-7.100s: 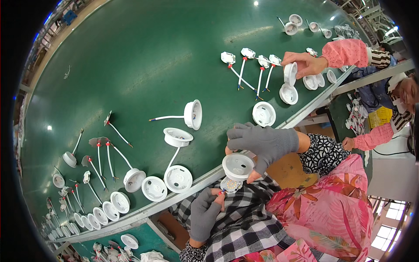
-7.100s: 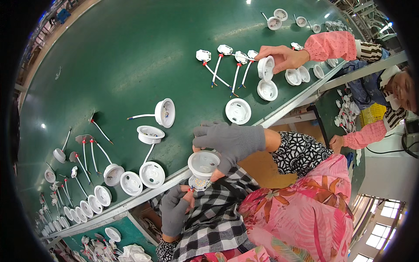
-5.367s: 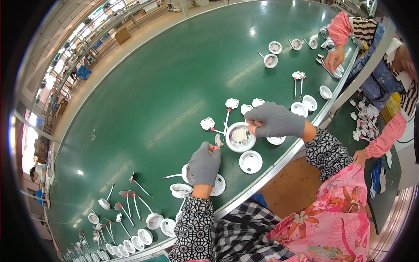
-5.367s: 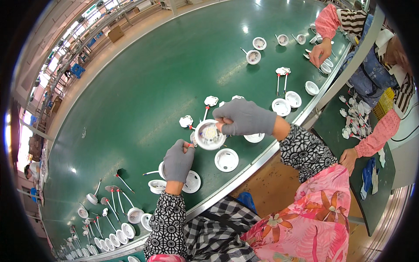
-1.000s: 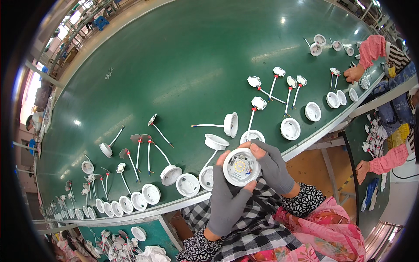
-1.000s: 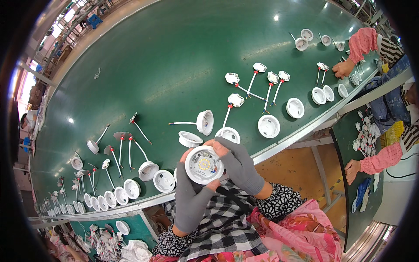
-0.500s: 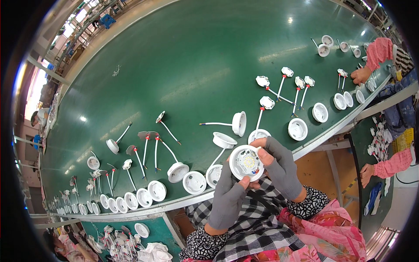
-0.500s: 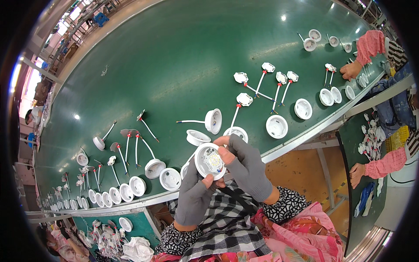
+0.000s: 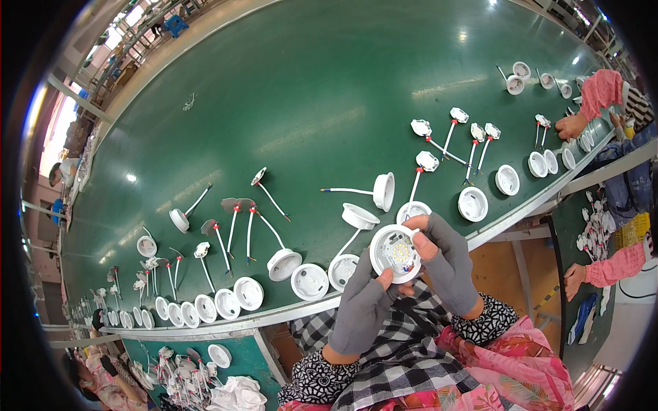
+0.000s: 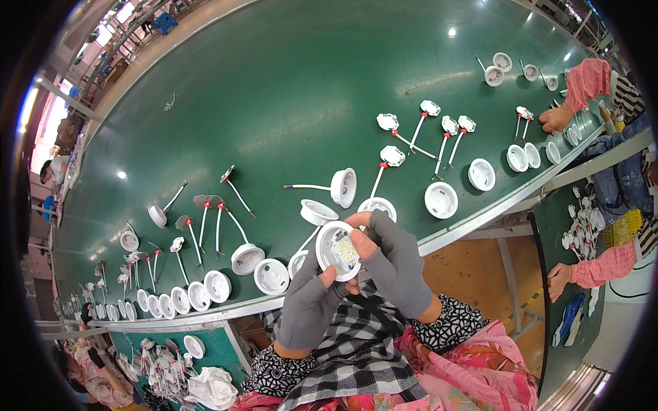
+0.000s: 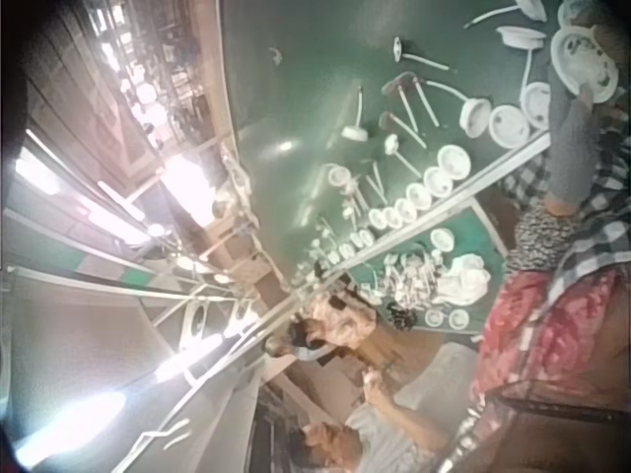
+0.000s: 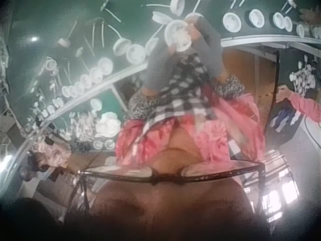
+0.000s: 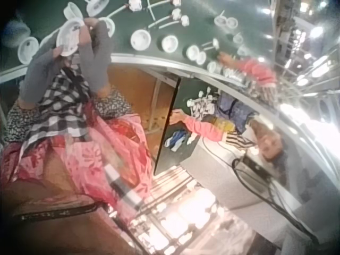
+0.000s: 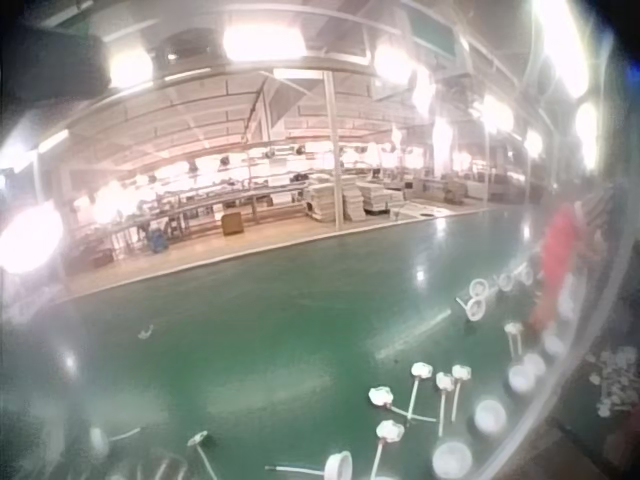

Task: The person assembles small circular LED lights by inserting the LED circuit boards into the plastic housings, threading the wires through, snapping the components into place by hand, and placing the assembled units onto the conveyor.

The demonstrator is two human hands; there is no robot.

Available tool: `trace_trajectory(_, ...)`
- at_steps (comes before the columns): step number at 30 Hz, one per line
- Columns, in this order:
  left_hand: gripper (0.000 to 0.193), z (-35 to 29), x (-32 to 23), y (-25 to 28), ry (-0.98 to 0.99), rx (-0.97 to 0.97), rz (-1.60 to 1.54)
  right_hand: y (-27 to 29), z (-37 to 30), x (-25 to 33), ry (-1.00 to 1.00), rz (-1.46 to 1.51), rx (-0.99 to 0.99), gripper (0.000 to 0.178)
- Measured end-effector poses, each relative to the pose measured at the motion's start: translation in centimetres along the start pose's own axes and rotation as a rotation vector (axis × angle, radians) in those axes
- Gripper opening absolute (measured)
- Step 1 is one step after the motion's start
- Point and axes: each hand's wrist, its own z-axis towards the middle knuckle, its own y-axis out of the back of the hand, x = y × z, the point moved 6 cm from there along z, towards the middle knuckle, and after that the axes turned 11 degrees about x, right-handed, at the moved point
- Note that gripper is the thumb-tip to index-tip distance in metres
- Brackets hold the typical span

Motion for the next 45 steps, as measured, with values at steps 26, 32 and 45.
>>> trace_trajectory(26,0.045,-0.5,-1.1,-0.4,-0.064,-0.118,0.195,-0.9,-0.6,0.5,-0.003,-0.002,0.004,0.032)
trace_trajectory(32,0.047,-0.4,-1.9,-0.1,-0.013,-0.286,0.558,-1.3,-0.8,0.3,-0.054,-0.205,0.109,0.034)
trace_trajectory(45,0.042,2.0,-1.8,-1.0,-0.119,-0.112,0.685,0.5,-0.4,-0.9,-0.046,-0.326,0.052,0.026)
